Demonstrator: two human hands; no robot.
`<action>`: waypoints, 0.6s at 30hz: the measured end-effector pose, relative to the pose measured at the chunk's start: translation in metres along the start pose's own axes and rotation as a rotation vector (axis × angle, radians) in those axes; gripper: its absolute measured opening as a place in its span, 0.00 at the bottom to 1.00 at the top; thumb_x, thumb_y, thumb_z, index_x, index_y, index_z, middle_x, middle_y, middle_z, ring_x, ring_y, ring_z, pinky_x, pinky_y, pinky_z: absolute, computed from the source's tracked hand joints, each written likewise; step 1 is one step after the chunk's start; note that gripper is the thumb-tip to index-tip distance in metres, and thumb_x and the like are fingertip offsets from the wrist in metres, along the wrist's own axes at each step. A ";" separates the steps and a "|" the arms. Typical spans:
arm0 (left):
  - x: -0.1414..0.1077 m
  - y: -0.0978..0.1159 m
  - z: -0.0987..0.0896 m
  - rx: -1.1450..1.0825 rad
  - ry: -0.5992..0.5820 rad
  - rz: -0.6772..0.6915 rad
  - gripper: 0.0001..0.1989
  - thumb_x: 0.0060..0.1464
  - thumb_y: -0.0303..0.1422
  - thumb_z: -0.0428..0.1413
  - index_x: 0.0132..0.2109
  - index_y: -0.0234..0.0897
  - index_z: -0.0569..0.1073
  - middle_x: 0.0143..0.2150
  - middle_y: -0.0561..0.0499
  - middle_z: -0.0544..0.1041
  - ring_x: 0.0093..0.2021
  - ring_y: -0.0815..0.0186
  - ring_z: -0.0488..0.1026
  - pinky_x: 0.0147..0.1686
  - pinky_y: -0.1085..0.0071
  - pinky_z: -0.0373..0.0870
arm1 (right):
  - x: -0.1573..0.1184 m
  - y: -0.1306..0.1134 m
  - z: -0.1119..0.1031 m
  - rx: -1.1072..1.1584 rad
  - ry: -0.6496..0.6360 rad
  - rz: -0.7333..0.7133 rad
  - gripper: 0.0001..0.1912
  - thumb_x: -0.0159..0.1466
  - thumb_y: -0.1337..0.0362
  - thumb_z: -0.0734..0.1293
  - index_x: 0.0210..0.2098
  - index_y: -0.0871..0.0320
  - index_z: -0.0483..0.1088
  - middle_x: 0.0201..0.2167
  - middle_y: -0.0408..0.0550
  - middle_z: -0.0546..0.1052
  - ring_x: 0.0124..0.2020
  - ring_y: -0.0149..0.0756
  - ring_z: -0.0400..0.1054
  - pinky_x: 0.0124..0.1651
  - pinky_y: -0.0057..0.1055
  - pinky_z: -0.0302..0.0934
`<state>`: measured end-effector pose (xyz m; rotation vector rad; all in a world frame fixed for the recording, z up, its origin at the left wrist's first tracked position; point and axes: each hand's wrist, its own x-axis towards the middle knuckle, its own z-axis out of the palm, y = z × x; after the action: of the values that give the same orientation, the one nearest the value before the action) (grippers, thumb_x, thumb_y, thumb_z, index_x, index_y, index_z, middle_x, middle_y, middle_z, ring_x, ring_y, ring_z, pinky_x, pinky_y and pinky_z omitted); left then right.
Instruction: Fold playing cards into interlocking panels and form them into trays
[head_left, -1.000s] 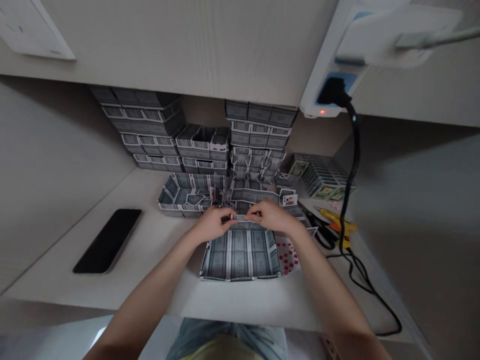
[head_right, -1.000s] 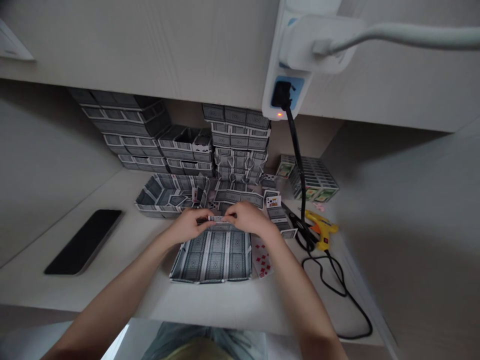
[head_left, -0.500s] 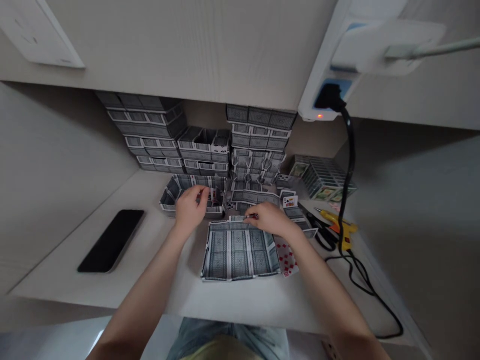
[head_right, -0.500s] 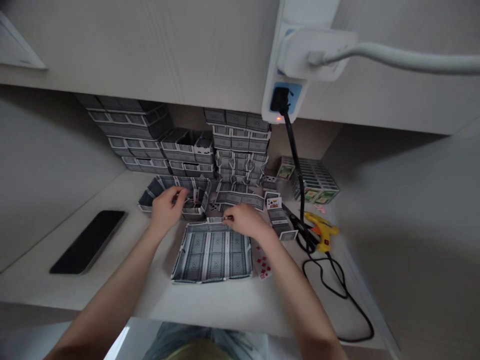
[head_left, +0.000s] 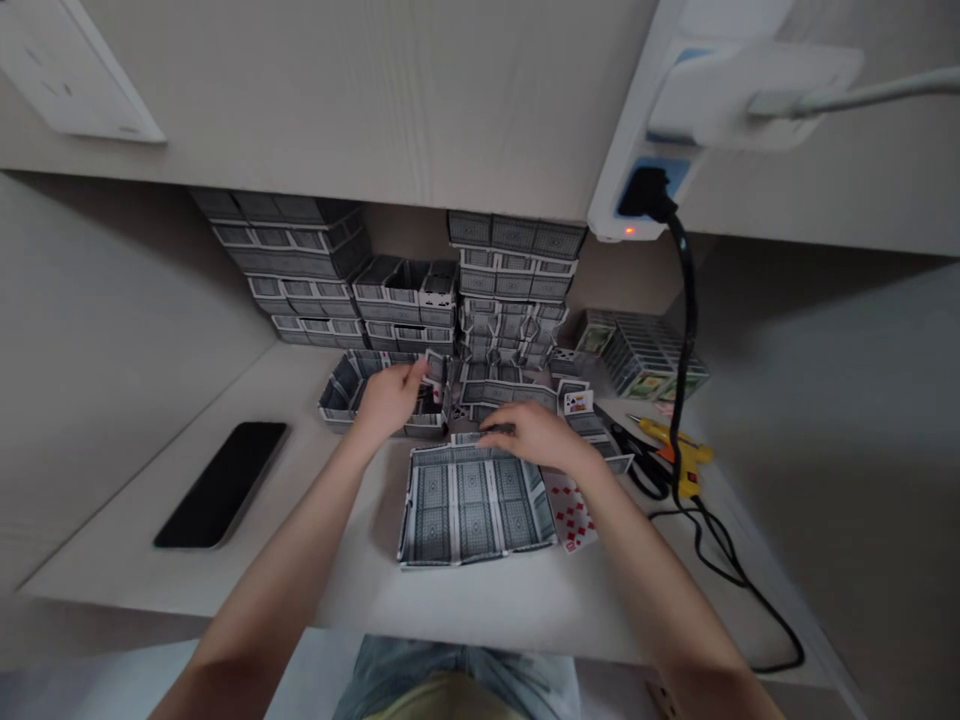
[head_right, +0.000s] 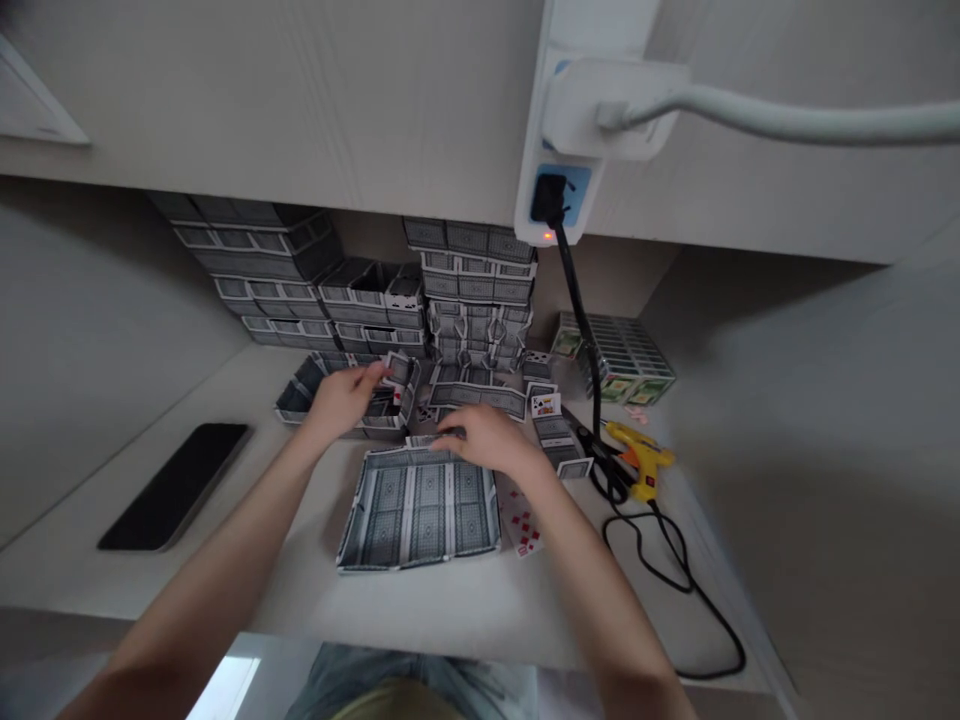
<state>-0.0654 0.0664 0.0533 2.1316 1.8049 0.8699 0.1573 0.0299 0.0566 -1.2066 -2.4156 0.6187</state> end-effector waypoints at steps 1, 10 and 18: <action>-0.003 0.004 -0.002 -0.105 0.075 0.030 0.25 0.56 0.45 0.38 0.39 0.34 0.74 0.34 0.46 0.76 0.36 0.64 0.71 0.34 0.72 0.64 | 0.001 -0.001 -0.001 0.049 0.061 -0.004 0.13 0.55 0.54 0.63 0.33 0.55 0.73 0.32 0.46 0.76 0.33 0.33 0.67 0.33 0.26 0.54; -0.040 0.056 0.006 -0.459 0.013 0.519 0.12 0.55 0.33 0.46 0.39 0.36 0.73 0.40 0.48 0.74 0.43 0.67 0.68 0.46 0.68 0.63 | 0.009 0.001 -0.003 0.428 0.483 0.176 0.16 0.57 0.54 0.60 0.30 0.61 0.70 0.21 0.43 0.71 0.24 0.30 0.63 0.25 0.24 0.55; -0.047 0.039 0.033 -0.116 -0.181 0.510 0.11 0.52 0.34 0.49 0.43 0.40 0.69 0.42 0.51 0.72 0.42 0.67 0.69 0.41 0.71 0.66 | -0.012 0.013 -0.033 0.106 0.214 -0.002 0.07 0.56 0.64 0.63 0.31 0.57 0.72 0.30 0.44 0.75 0.31 0.32 0.67 0.34 0.26 0.57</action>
<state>-0.0182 0.0200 0.0327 2.5378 1.1104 0.8219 0.1892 0.0348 0.0754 -1.1632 -2.1792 0.5770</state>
